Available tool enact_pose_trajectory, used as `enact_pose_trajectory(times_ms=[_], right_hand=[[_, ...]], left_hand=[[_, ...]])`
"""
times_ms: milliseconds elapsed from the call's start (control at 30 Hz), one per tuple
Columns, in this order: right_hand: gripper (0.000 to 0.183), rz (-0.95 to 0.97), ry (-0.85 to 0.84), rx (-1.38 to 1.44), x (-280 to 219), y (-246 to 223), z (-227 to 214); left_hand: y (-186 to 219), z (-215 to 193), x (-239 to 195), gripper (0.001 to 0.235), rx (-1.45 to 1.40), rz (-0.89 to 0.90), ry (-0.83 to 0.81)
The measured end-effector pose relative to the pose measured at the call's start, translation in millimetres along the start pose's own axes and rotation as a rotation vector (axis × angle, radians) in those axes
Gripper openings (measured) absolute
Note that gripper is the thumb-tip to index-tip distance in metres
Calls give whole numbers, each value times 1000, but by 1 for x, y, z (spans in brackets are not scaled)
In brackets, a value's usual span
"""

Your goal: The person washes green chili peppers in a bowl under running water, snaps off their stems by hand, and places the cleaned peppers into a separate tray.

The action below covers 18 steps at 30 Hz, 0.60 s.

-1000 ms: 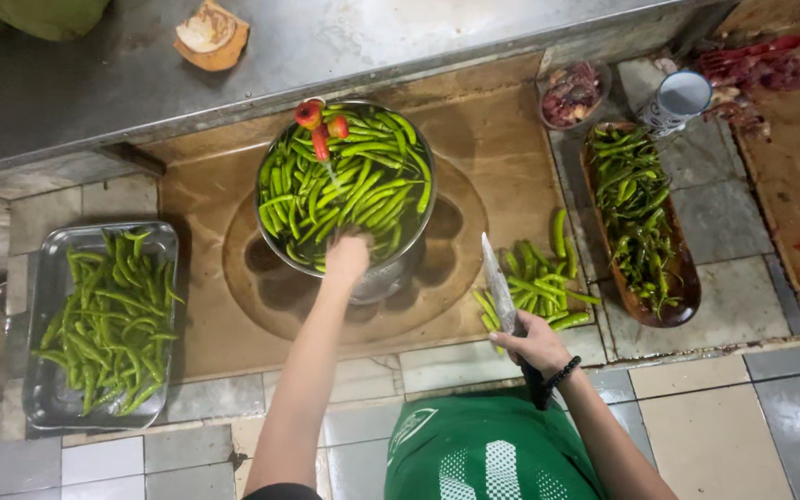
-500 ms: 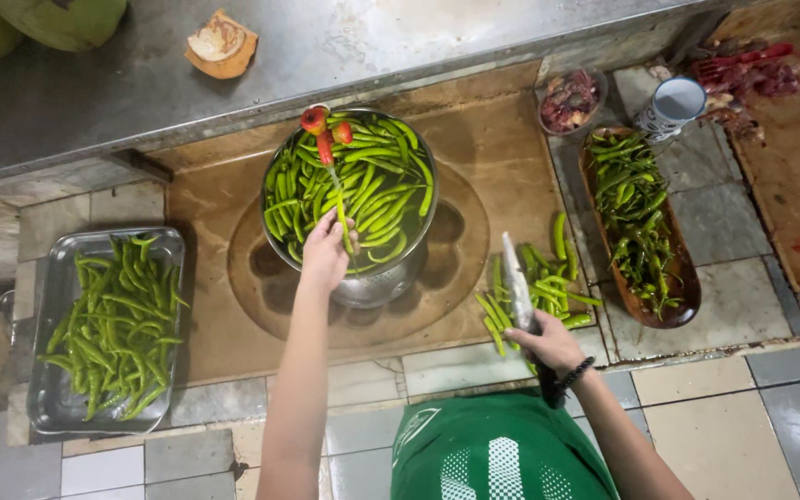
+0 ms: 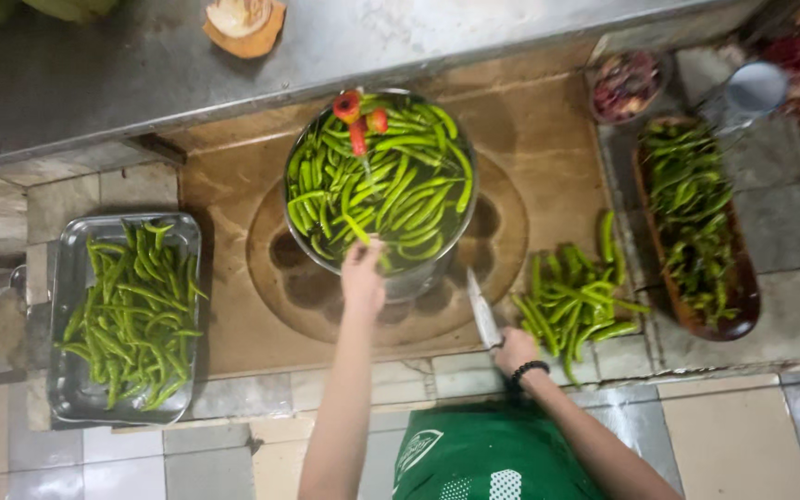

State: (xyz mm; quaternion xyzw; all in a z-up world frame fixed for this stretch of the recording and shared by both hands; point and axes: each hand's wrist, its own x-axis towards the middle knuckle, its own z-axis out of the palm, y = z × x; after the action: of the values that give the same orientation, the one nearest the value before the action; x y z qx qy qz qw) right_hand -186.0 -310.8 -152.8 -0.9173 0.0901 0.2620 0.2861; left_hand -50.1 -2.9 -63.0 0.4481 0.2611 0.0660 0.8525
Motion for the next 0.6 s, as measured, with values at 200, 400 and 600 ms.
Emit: enact_pose_trajectory(times_ms=[200,400,600], right_hand=[[35,-467,296,277,-5,-110,-79],[23,-194,25,519,22,-222,-135],[18,-406,-15,798,32,-217,-159]], left_hand=[[21,37,-32,26,36,-107,-210],[50,80,-21,23,-82,-145,-370],[40,92,0,21,-271,-263,-411]])
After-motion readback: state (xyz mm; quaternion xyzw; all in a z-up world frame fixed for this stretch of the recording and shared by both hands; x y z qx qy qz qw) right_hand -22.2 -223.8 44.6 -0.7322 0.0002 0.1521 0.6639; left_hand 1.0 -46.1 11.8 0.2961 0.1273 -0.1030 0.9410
